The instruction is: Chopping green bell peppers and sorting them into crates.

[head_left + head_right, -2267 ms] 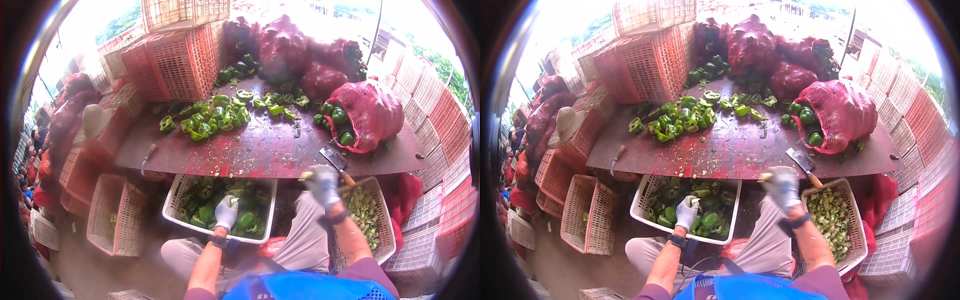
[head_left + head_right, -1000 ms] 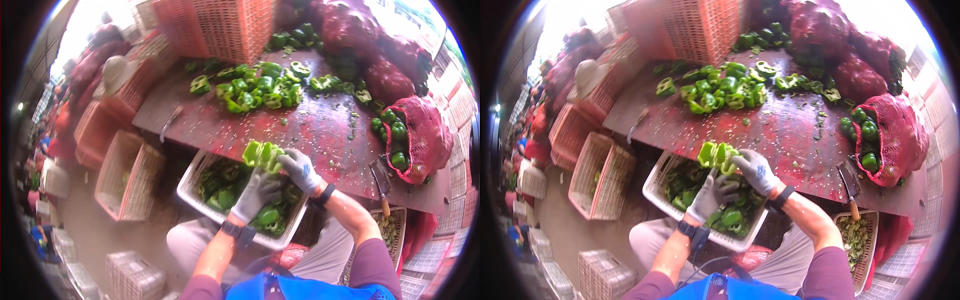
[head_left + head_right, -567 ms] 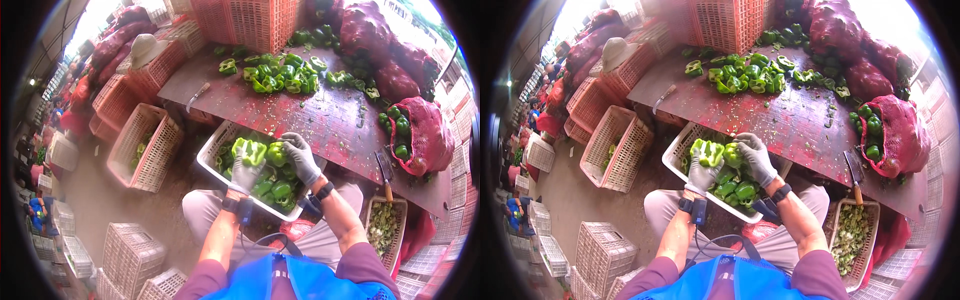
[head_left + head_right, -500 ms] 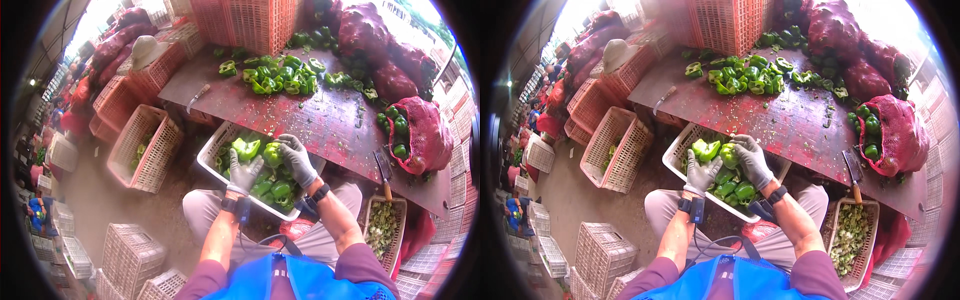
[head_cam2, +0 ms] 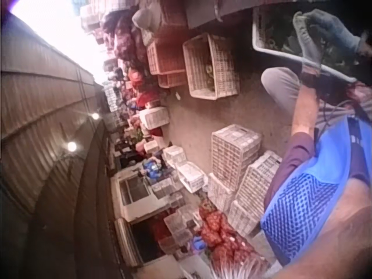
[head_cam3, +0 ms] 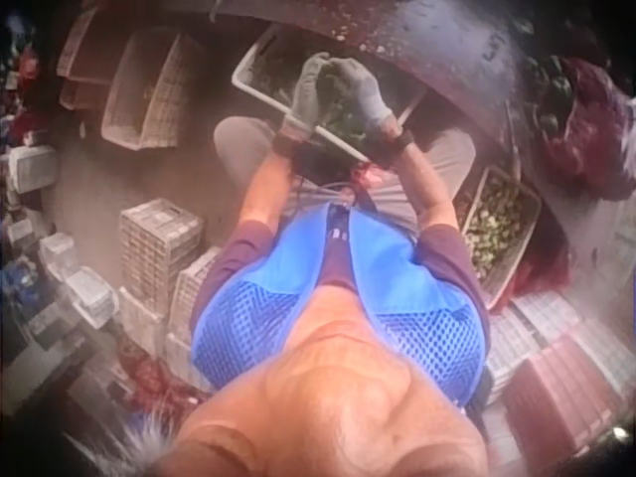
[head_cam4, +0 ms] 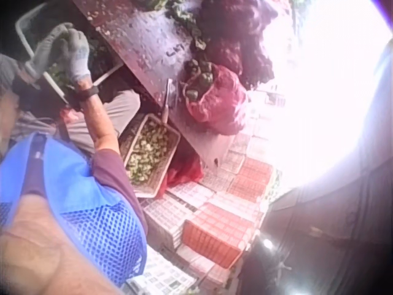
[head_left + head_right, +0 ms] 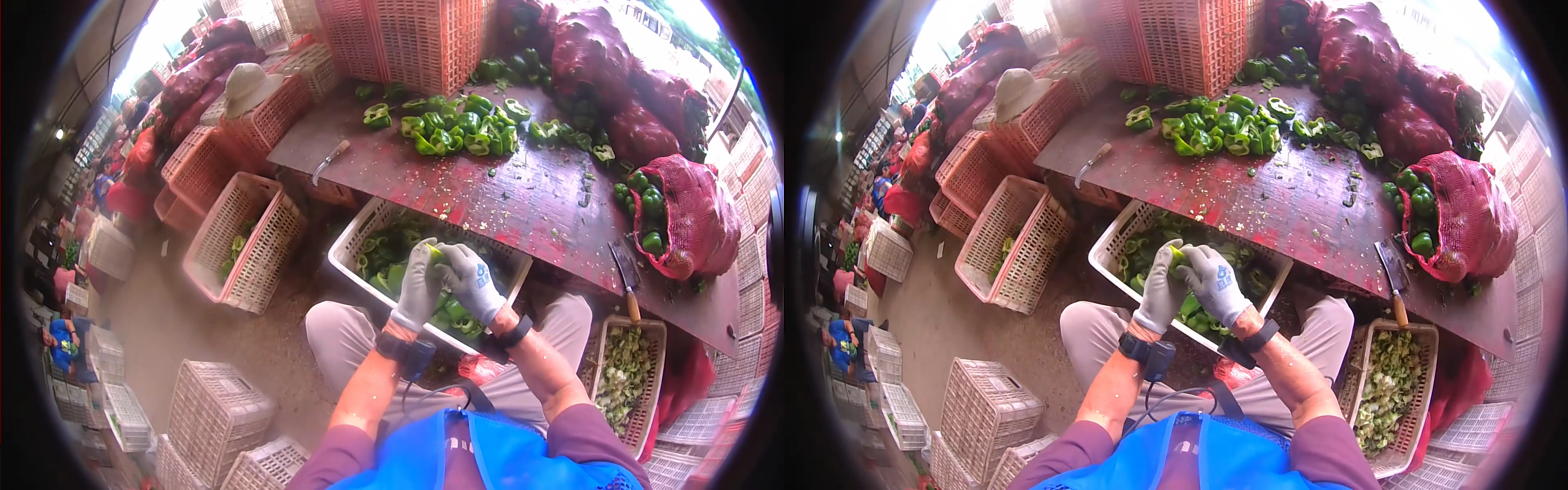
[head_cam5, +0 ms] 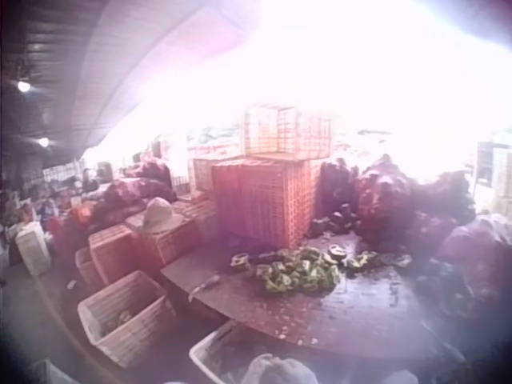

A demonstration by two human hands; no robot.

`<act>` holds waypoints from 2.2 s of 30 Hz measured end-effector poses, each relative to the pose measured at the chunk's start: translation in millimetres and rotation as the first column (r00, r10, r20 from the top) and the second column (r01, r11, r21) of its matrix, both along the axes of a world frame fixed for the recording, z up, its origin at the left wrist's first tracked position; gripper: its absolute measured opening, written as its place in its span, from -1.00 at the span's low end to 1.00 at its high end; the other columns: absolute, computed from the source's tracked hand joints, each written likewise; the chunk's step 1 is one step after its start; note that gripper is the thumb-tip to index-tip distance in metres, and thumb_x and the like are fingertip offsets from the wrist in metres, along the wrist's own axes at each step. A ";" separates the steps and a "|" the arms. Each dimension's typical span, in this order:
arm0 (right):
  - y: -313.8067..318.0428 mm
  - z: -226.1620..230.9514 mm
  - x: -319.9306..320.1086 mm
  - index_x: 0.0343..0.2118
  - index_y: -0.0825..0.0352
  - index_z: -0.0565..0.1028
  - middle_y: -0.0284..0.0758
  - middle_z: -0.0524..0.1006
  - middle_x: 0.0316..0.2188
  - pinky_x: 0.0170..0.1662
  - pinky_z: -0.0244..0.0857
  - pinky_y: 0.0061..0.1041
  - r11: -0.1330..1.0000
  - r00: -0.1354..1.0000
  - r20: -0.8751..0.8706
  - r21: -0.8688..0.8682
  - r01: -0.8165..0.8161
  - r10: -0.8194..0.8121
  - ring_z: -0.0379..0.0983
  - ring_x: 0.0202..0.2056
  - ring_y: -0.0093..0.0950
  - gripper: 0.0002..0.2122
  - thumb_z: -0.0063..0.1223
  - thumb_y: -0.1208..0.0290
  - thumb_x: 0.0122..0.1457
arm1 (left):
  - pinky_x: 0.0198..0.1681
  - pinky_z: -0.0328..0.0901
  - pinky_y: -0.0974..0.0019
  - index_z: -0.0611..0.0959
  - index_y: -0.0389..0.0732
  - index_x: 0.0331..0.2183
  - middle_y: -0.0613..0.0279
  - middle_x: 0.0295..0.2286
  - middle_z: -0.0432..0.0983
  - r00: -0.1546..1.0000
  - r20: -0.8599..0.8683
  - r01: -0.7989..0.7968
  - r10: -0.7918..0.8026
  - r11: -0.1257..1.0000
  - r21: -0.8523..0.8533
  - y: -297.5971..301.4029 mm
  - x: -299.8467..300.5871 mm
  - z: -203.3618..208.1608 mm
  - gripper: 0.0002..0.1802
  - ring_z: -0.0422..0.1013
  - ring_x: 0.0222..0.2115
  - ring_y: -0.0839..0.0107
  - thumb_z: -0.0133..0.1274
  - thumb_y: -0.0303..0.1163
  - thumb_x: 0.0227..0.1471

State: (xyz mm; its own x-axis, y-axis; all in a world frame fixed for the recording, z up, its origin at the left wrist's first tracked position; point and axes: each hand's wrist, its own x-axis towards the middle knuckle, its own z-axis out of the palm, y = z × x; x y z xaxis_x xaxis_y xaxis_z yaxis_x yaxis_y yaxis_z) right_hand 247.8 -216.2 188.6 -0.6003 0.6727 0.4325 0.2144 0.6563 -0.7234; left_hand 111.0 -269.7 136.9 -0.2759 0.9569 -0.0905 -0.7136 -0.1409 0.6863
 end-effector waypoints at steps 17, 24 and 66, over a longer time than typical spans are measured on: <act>-20.0 -5.6 40.5 -0.10 0.32 0.51 -0.48 0.43 -0.45 -0.34 0.35 -0.52 0.614 0.973 -0.210 -0.757 -0.224 0.096 0.33 -0.40 -0.72 -0.73 0.09 0.18 0.43 | -0.23 0.31 0.45 0.66 -0.24 -0.19 0.40 -0.43 0.50 0.571 -0.793 0.197 -0.213 0.973 -0.119 -0.6 -8.0 19.8 -0.81 0.35 -0.34 0.64 0.08 -0.31 0.36; -23.8 7.6 57.0 -0.15 0.38 0.43 -0.13 0.53 -0.36 -0.33 0.44 -0.20 0.985 0.989 0.125 0.165 0.053 -0.074 0.59 -0.33 -0.15 -0.79 0.14 0.49 0.19 | -0.30 0.30 0.39 0.62 -0.25 -0.36 0.38 -0.46 0.49 0.784 -0.571 0.124 -0.244 0.963 -0.240 4.2 31.7 20.6 -0.53 0.37 -0.41 0.58 -0.13 -0.10 0.45; 577.4 -67.7 401.7 0.13 0.09 0.57 -0.25 0.70 -0.03 0.03 0.46 -0.13 0.591 -0.249 0.817 0.555 0.585 -0.520 0.66 0.01 -0.27 -0.67 -0.09 0.37 0.38 | 0.30 0.03 -0.53 0.51 0.01 0.27 -0.14 0.24 0.40 -0.637 -0.025 -0.259 -0.771 0.245 -0.934 105.4 -20.9 -124.3 -0.15 0.27 0.26 -0.25 -0.06 0.38 0.17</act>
State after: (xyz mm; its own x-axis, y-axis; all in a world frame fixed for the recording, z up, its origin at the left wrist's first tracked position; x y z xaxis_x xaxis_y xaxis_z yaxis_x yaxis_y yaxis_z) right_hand 649.6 361.2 120.9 0.2096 0.9765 -0.0492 0.8889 -0.1693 0.4257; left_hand 90.1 -164.3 12.6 -0.1380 0.5001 -0.8549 0.9892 0.1120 -0.0941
